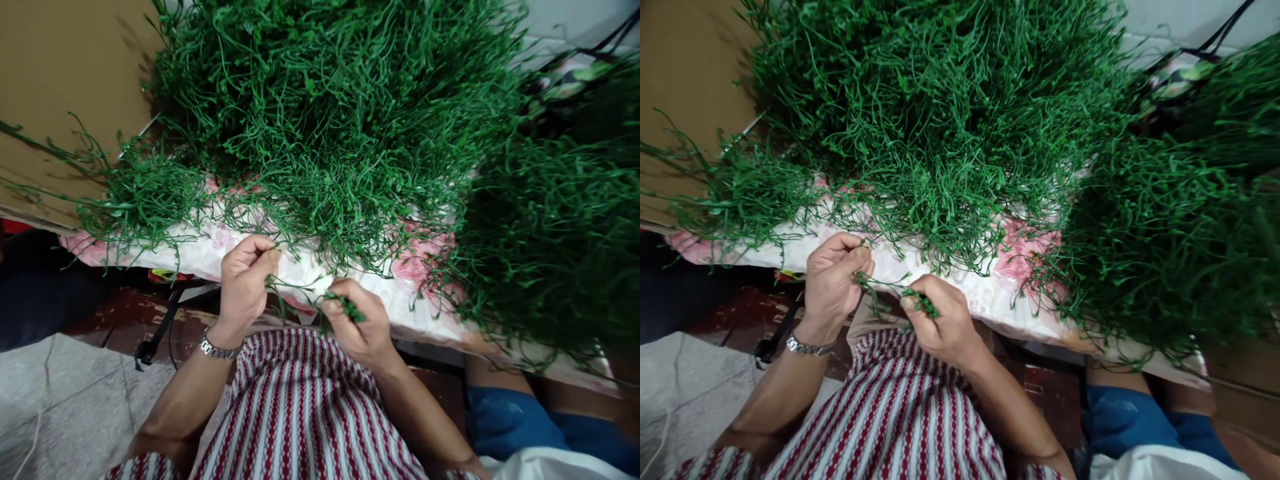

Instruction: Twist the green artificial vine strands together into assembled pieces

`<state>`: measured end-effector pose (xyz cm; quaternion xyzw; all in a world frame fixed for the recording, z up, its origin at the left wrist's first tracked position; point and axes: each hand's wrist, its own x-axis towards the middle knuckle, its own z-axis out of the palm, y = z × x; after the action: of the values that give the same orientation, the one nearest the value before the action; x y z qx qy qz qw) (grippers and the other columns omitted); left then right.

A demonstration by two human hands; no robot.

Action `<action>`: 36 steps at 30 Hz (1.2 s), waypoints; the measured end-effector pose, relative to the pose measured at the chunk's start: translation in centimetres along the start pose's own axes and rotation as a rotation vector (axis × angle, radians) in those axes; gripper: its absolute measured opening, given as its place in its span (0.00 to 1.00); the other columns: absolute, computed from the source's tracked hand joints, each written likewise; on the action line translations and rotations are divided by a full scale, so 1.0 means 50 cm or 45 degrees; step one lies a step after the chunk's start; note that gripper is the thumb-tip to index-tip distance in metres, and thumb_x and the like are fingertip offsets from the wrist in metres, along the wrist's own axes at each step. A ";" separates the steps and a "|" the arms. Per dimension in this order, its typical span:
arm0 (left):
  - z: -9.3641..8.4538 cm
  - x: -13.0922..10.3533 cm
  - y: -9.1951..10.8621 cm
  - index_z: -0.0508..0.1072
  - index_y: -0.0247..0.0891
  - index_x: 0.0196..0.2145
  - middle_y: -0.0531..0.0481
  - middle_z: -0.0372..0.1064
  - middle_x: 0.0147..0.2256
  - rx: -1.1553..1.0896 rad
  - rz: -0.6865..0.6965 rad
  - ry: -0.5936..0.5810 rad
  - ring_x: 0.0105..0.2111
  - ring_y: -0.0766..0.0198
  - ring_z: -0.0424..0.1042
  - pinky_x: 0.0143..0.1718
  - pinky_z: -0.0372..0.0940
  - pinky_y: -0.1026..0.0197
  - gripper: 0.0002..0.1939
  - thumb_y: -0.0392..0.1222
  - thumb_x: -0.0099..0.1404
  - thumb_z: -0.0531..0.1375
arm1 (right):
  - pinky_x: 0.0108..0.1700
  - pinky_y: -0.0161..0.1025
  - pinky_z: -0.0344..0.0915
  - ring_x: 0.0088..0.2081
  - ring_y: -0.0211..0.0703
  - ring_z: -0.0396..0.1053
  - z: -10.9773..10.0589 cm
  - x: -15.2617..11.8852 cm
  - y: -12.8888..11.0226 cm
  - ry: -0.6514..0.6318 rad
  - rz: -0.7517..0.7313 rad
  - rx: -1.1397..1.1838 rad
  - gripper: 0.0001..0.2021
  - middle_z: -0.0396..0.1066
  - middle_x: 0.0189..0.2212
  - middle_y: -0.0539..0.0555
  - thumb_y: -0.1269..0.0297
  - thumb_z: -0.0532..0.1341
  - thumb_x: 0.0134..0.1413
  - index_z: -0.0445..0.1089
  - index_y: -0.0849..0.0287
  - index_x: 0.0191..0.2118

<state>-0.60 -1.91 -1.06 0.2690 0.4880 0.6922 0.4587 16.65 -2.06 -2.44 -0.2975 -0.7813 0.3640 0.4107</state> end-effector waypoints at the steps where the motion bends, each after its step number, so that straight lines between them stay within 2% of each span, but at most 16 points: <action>1: -0.003 -0.003 0.001 0.67 0.35 0.24 0.59 0.56 0.16 -0.031 -0.048 -0.010 0.15 0.76 0.53 0.18 0.49 0.69 0.09 0.35 0.50 0.65 | 0.27 0.35 0.56 0.24 0.36 0.58 -0.021 0.003 0.000 0.009 0.011 0.013 0.03 0.59 0.23 0.49 0.69 0.53 0.58 0.60 0.57 0.32; 4: -0.020 -0.013 -0.001 0.67 0.35 0.24 0.58 0.57 0.15 -0.123 -0.112 -0.022 0.15 0.76 0.53 0.19 0.50 0.69 0.08 0.33 0.50 0.65 | 0.31 0.38 0.60 0.29 0.40 0.63 -0.100 0.006 -0.026 0.109 -0.018 -0.086 0.04 0.63 0.27 0.52 0.67 0.53 0.58 0.62 0.57 0.32; 6: -0.034 -0.017 -0.004 0.68 0.35 0.24 0.57 0.59 0.16 -0.136 -0.145 -0.057 0.16 0.75 0.55 0.19 0.51 0.69 0.07 0.32 0.51 0.65 | 0.34 0.41 0.63 0.32 0.43 0.65 -0.165 0.004 -0.057 0.404 -0.028 -0.364 0.05 0.66 0.30 0.54 0.67 0.53 0.58 0.63 0.57 0.31; 9: -0.046 -0.023 -0.009 0.69 0.34 0.24 0.54 0.61 0.18 -0.120 -0.213 -0.083 0.17 0.73 0.58 0.20 0.53 0.68 0.06 0.32 0.51 0.65 | 0.47 0.48 0.61 0.38 0.46 0.67 -0.285 0.004 -0.091 1.018 -0.088 -1.107 0.06 0.69 0.32 0.55 0.67 0.53 0.59 0.64 0.56 0.31; 12: -0.042 -0.032 -0.008 0.69 0.33 0.24 0.53 0.63 0.19 -0.073 -0.282 -0.070 0.18 0.73 0.59 0.20 0.54 0.69 0.06 0.33 0.50 0.65 | 0.54 0.56 0.52 0.45 0.53 0.65 -0.417 0.012 -0.070 1.149 -0.103 -1.853 0.09 0.70 0.39 0.59 0.62 0.52 0.59 0.67 0.58 0.36; 13: -0.038 -0.035 -0.008 0.69 0.33 0.24 0.52 0.63 0.20 -0.067 -0.300 -0.067 0.19 0.72 0.59 0.21 0.55 0.69 0.06 0.33 0.50 0.65 | 0.53 0.56 0.53 0.48 0.56 0.63 -0.455 0.016 -0.049 1.083 0.042 -1.954 0.10 0.69 0.42 0.62 0.61 0.52 0.59 0.67 0.60 0.39; 15: -0.032 -0.039 -0.009 0.69 0.33 0.24 0.52 0.63 0.20 -0.070 -0.328 -0.084 0.19 0.72 0.60 0.20 0.55 0.69 0.07 0.33 0.49 0.65 | 0.49 0.57 0.57 0.51 0.61 0.61 -0.511 0.026 0.006 0.765 0.419 -1.977 0.15 0.67 0.48 0.64 0.59 0.54 0.57 0.66 0.61 0.46; 18: -0.029 -0.041 -0.015 0.69 0.33 0.25 0.52 0.63 0.20 -0.033 -0.352 -0.123 0.18 0.72 0.59 0.19 0.54 0.69 0.06 0.35 0.51 0.65 | 0.48 0.54 0.60 0.51 0.62 0.62 -0.547 0.034 0.072 0.367 0.721 -1.844 0.27 0.65 0.51 0.67 0.55 0.58 0.55 0.59 0.66 0.56; 21: -0.031 -0.042 -0.017 0.70 0.34 0.25 0.52 0.63 0.21 0.017 -0.349 -0.130 0.18 0.73 0.58 0.19 0.55 0.69 0.06 0.36 0.51 0.65 | 0.51 0.52 0.58 0.53 0.61 0.61 -0.549 0.029 0.073 0.292 0.669 -1.857 0.30 0.63 0.54 0.65 0.51 0.58 0.54 0.57 0.64 0.58; 25: -0.024 -0.049 -0.004 0.71 0.33 0.25 0.52 0.64 0.21 0.035 -0.314 -0.151 0.19 0.72 0.61 0.20 0.55 0.69 0.06 0.35 0.51 0.65 | 0.51 0.49 0.59 0.51 0.58 0.64 -0.532 0.015 0.001 0.469 0.453 -1.884 0.25 0.66 0.51 0.62 0.51 0.58 0.54 0.64 0.60 0.54; 28: -0.001 -0.055 0.007 0.71 0.35 0.26 0.53 0.65 0.21 0.014 -0.306 -0.167 0.18 0.72 0.61 0.19 0.55 0.69 0.06 0.35 0.50 0.66 | 0.48 0.49 0.61 0.45 0.56 0.68 -0.479 0.015 -0.041 0.682 0.320 -1.799 0.16 0.72 0.41 0.61 0.57 0.54 0.59 0.71 0.59 0.46; 30: 0.020 -0.056 0.009 0.70 0.35 0.25 0.54 0.64 0.21 0.003 -0.324 -0.198 0.18 0.72 0.60 0.19 0.55 0.69 0.07 0.36 0.50 0.66 | 0.43 0.45 0.64 0.40 0.50 0.71 -0.412 0.018 -0.051 0.703 0.183 -1.547 0.13 0.74 0.36 0.58 0.62 0.52 0.61 0.72 0.58 0.40; 32: 0.040 -0.057 0.006 0.70 0.35 0.25 0.54 0.64 0.20 0.009 -0.327 -0.224 0.18 0.72 0.61 0.18 0.55 0.70 0.07 0.37 0.50 0.65 | 0.35 0.40 0.65 0.32 0.43 0.71 -0.324 0.022 -0.050 0.541 0.043 -1.129 0.10 0.73 0.30 0.54 0.66 0.54 0.59 0.73 0.57 0.36; 33: 0.048 -0.057 0.004 0.70 0.35 0.25 0.54 0.64 0.20 0.018 -0.334 -0.254 0.18 0.72 0.61 0.18 0.55 0.70 0.07 0.37 0.51 0.65 | 0.33 0.38 0.65 0.31 0.41 0.70 -0.277 0.023 -0.048 0.314 -0.023 -0.862 0.08 0.73 0.30 0.53 0.66 0.55 0.58 0.72 0.57 0.37; 35: 0.060 -0.059 -0.002 0.70 0.35 0.26 0.55 0.63 0.20 0.033 -0.335 -0.302 0.19 0.72 0.62 0.18 0.57 0.69 0.07 0.38 0.51 0.65 | 0.37 0.38 0.66 0.36 0.42 0.70 -0.190 0.024 -0.041 -0.036 -0.064 -0.512 0.10 0.73 0.35 0.55 0.64 0.56 0.58 0.70 0.59 0.43; 36: 0.064 -0.061 -0.005 0.70 0.35 0.26 0.55 0.64 0.19 0.040 -0.332 -0.318 0.19 0.71 0.62 0.19 0.58 0.69 0.08 0.39 0.51 0.65 | 0.38 0.39 0.66 0.38 0.42 0.69 -0.154 0.025 -0.037 -0.129 -0.082 -0.401 0.12 0.73 0.37 0.56 0.62 0.57 0.58 0.69 0.60 0.45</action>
<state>3.43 -3.25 0.16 0.2944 0.4689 0.5803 0.5973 22.37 0.38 2.65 -0.3143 -0.8575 0.2382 0.3305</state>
